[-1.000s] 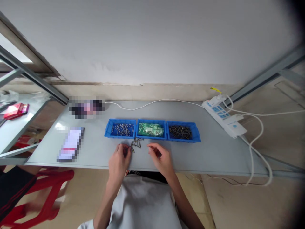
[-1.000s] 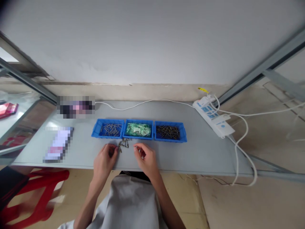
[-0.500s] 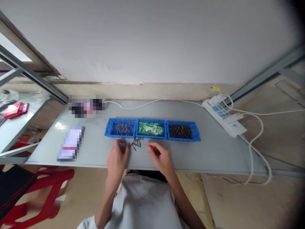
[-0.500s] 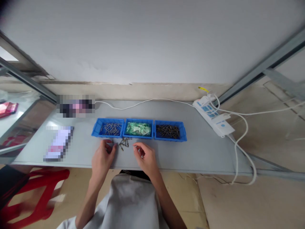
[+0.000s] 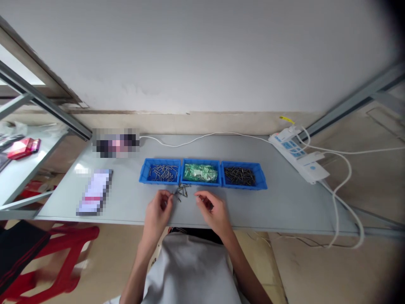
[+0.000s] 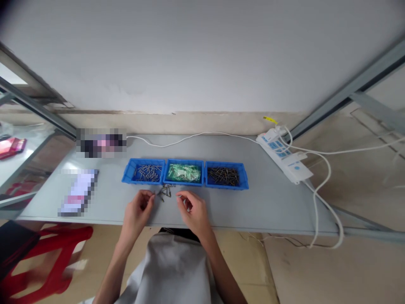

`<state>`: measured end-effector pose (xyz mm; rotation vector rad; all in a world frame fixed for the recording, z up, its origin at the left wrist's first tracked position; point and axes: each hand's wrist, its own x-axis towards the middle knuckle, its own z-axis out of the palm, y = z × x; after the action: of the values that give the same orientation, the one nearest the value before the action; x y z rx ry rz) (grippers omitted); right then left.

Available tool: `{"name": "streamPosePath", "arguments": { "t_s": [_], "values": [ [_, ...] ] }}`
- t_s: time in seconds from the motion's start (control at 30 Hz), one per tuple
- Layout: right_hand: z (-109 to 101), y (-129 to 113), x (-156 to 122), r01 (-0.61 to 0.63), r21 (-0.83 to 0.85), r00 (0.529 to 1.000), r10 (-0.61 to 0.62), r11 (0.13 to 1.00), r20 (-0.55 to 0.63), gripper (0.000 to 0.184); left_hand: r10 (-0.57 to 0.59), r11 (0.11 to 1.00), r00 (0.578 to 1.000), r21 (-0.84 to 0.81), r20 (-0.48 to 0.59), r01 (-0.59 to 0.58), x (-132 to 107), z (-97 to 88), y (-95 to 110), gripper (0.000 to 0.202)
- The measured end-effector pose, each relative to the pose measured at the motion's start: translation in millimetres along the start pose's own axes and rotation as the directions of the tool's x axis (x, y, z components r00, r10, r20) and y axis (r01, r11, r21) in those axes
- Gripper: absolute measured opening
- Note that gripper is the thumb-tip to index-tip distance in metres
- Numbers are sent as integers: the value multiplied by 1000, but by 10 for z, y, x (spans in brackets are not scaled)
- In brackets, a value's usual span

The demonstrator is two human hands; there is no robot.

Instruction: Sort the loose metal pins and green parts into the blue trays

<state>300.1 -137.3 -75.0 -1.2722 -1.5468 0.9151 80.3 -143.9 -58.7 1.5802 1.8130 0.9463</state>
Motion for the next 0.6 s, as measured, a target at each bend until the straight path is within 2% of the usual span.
{"name": "streamPosePath", "arguments": {
  "t_s": [0.13, 0.3, 0.43, 0.6],
  "values": [
    [-11, -54, 6, 18, 7, 999, -18, 1000, 33, 20, 92, 991, 993, -99, 69, -84, -78, 240, 157, 15],
    [-19, -63, -4, 11, 10, 1000, -11, 1000, 28, 21, 187, 967, 979, -191, 77, -170, -36, 467, 237, 8],
    [-13, -24, -6, 1, 18, 1000, -1, 1000, 12, 23, 258, 939, 962, -258, 86, -229, 23, 485, 226, 10],
    [-5, -9, -4, -2, 27, 1000, 1, 1000, 20, 22, 267, 920, 962, -314, 56, -237, 31, 437, 200, 19]
  ]
}}
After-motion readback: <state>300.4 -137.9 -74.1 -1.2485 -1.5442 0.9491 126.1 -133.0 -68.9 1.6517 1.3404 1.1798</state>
